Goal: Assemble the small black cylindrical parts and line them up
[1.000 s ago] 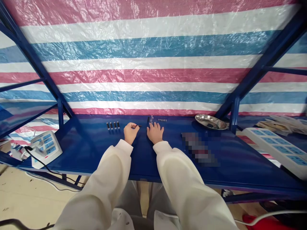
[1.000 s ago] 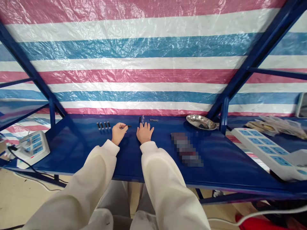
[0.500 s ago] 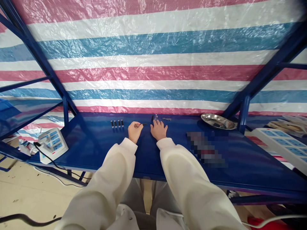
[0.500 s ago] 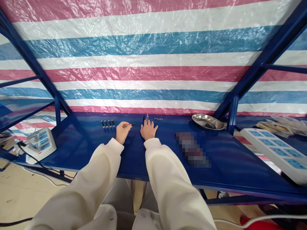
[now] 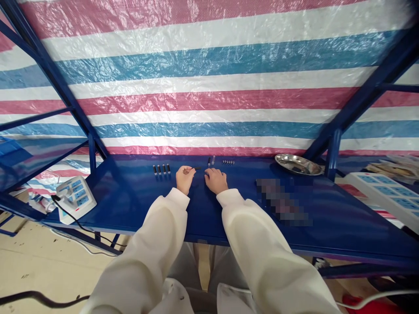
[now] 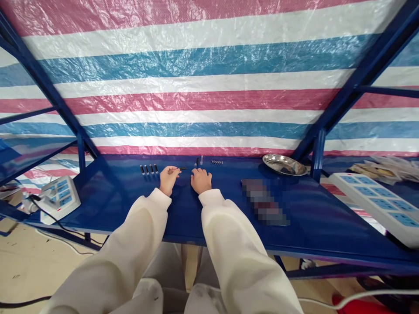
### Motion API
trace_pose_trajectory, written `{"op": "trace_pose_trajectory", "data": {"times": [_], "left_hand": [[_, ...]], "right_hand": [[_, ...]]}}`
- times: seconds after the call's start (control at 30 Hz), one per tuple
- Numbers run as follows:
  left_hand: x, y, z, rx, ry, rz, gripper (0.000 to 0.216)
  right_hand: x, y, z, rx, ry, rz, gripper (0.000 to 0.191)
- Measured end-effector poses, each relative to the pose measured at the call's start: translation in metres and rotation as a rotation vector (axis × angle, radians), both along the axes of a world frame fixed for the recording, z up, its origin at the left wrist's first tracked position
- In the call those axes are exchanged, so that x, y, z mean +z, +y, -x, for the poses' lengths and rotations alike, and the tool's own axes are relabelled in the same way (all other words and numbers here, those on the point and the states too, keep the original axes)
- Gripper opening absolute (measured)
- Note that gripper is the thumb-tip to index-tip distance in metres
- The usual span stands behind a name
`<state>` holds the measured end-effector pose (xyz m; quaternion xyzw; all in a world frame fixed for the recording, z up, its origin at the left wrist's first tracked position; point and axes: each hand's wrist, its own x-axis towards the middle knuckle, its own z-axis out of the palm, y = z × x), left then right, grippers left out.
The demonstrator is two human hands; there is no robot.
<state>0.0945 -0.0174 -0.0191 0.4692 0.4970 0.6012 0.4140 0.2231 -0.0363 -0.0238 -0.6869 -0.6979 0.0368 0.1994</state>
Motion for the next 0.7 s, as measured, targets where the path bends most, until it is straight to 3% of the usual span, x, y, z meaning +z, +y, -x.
{"op": "trace_pose_trajectory", "data": {"times": [0.13,0.33,0.57,0.7], "left_hand": [[0.007,-0.004,-0.001,-0.006,-0.033,0.05,0.008],[0.012,-0.007,0.0,-0.013,-0.049,0.114,0.007],[0.013,-0.006,0.003,-0.107,-0.157,0.228,0.014],[0.014,-0.007,0.005,-0.191,-0.21,0.255,0.021]], "right_hand": [[0.007,-0.003,0.001,0.051,0.12,-0.096,0.021],[0.009,0.001,-0.003,0.088,0.597,-0.263,0.022],[-0.002,0.01,-0.006,0.093,0.879,-0.303,0.031],[-0.007,0.018,-0.008,0.113,1.092,-0.249,0.037]]}}
